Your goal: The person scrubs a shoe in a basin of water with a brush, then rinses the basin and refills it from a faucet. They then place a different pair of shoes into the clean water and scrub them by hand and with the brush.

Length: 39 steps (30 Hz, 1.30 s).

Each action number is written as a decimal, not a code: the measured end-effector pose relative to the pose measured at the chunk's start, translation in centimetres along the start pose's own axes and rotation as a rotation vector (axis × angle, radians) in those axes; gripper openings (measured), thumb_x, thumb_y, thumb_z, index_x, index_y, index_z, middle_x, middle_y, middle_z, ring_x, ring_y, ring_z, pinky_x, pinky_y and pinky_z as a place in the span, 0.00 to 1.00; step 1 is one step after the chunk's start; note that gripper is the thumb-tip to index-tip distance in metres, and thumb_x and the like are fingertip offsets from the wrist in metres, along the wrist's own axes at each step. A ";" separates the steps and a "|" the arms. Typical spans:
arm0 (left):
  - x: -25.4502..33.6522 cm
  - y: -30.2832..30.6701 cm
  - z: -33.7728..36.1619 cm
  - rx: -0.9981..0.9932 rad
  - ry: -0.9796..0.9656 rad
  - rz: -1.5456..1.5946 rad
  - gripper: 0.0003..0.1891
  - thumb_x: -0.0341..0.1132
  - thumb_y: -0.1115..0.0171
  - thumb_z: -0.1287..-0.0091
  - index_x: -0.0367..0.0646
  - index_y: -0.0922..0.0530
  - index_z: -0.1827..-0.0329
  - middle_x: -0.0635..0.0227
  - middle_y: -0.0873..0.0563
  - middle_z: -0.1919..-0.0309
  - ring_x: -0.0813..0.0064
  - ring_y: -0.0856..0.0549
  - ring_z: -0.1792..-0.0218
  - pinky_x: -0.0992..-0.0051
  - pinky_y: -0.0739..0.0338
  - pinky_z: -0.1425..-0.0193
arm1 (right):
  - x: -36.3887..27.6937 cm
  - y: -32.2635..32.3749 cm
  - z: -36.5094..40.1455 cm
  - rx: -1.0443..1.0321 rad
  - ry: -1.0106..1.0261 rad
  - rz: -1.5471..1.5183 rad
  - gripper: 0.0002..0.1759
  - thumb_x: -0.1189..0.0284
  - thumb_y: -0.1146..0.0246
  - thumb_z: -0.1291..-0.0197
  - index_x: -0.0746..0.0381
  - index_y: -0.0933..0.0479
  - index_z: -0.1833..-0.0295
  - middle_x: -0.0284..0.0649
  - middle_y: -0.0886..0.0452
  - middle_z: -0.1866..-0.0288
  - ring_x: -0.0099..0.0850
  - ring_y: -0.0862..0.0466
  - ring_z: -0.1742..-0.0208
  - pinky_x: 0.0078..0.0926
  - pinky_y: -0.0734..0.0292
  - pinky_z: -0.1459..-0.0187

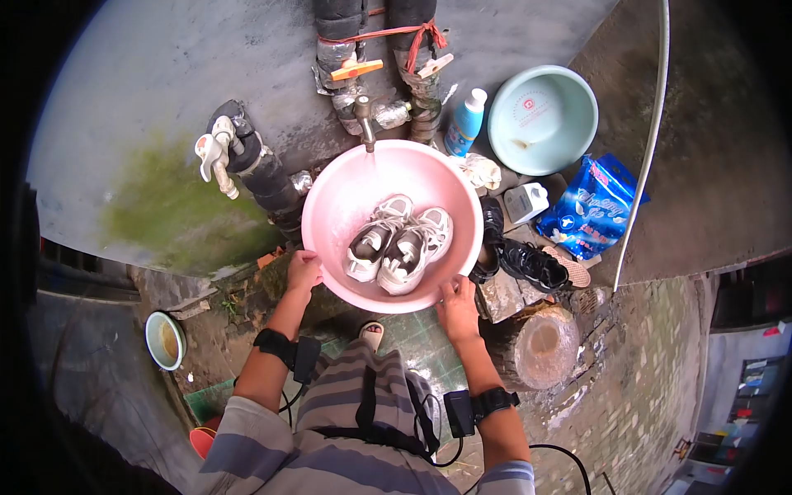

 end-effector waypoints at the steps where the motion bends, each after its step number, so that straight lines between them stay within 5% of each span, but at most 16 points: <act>1: -0.1 0.0 -0.2 0.026 -0.011 -0.031 0.08 0.25 0.44 0.49 0.39 0.29 0.65 0.64 0.23 0.75 0.74 0.22 0.82 0.75 0.26 0.83 | 0.2 -0.2 0.0 -0.004 0.005 -0.009 0.25 0.79 0.34 0.59 0.60 0.30 0.51 0.45 0.36 0.47 0.44 0.35 0.44 0.35 0.31 0.45; 4: -0.7 0.2 -1.6 0.096 -0.165 -0.119 0.08 0.23 0.44 0.51 0.39 0.30 0.68 0.63 0.24 0.78 0.72 0.22 0.83 0.74 0.26 0.84 | 0.4 0.0 0.0 -0.001 0.006 -0.020 0.24 0.79 0.33 0.60 0.59 0.29 0.53 0.44 0.36 0.48 0.43 0.35 0.44 0.34 0.30 0.46; 11: -0.6 0.2 -1.3 0.082 -0.146 -0.117 0.08 0.22 0.44 0.52 0.39 0.29 0.68 0.63 0.23 0.76 0.71 0.21 0.81 0.74 0.26 0.84 | 0.3 0.1 -0.3 -0.033 0.016 -0.034 0.23 0.78 0.33 0.59 0.59 0.28 0.53 0.44 0.34 0.50 0.43 0.33 0.46 0.34 0.30 0.47; 17: 2.7 -1.5 0.9 -0.157 -0.016 -0.046 0.07 0.26 0.47 0.40 0.42 0.28 0.60 0.66 0.24 0.68 0.76 0.21 0.76 0.77 0.22 0.75 | -1.0 1.1 -4.5 -0.078 0.106 -0.176 0.14 0.73 0.38 0.51 0.60 0.24 0.56 0.48 0.25 0.57 0.42 0.24 0.56 0.33 0.27 0.52; 20: 5.5 -3.6 1.7 -0.268 0.012 0.174 0.08 0.31 0.49 0.35 0.43 0.28 0.55 0.64 0.23 0.60 0.72 0.20 0.64 0.72 0.21 0.62 | -1.6 0.0 -8.2 -0.071 -0.031 -0.598 0.13 0.73 0.39 0.47 0.62 0.24 0.55 0.48 0.23 0.58 0.34 0.20 0.66 0.27 0.25 0.61; 22: 7.3 -5.5 2.0 -0.410 0.070 0.404 0.13 0.35 0.51 0.33 0.43 0.31 0.47 0.61 0.26 0.51 0.67 0.25 0.48 0.66 0.26 0.47 | -3.0 -0.7 -10.5 -0.104 -0.123 -0.809 0.11 0.71 0.41 0.43 0.62 0.24 0.54 0.41 0.21 0.61 0.27 0.22 0.66 0.22 0.27 0.61; 26: 9.6 -8.1 1.8 -0.465 0.165 0.630 0.20 0.39 0.52 0.32 0.40 0.37 0.40 0.56 0.33 0.41 0.61 0.34 0.39 0.63 0.36 0.37 | -5.8 -2.6 -14.4 -0.174 -0.353 -1.231 0.12 0.69 0.46 0.37 0.64 0.27 0.52 0.33 0.23 0.64 0.20 0.24 0.63 0.15 0.28 0.60; 31: 10.1 -10.0 0.0 -0.465 0.276 0.773 0.25 0.42 0.53 0.33 0.41 0.41 0.36 0.56 0.38 0.36 0.63 0.37 0.36 0.63 0.40 0.35 | -7.8 -5.5 -19.5 -0.199 -0.541 -1.629 0.14 0.68 0.49 0.36 0.66 0.30 0.50 0.37 0.24 0.61 0.25 0.23 0.61 0.22 0.24 0.59; 39: 9.6 -12.9 -3.2 -0.281 0.311 0.886 0.21 0.42 0.55 0.32 0.40 0.36 0.41 0.65 0.28 0.44 0.71 0.31 0.42 0.64 0.38 0.36 | -8.8 -10.9 -24.6 -0.214 -0.764 -2.070 0.15 0.69 0.58 0.35 0.67 0.31 0.53 0.46 0.24 0.59 0.37 0.22 0.57 0.32 0.22 0.54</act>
Point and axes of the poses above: each hand's wrist, its own z-axis away from the middle knuckle, its own y-axis out of the back of the hand, x = y × z, the point moved 7 cm from there along -z, towards the middle knuckle
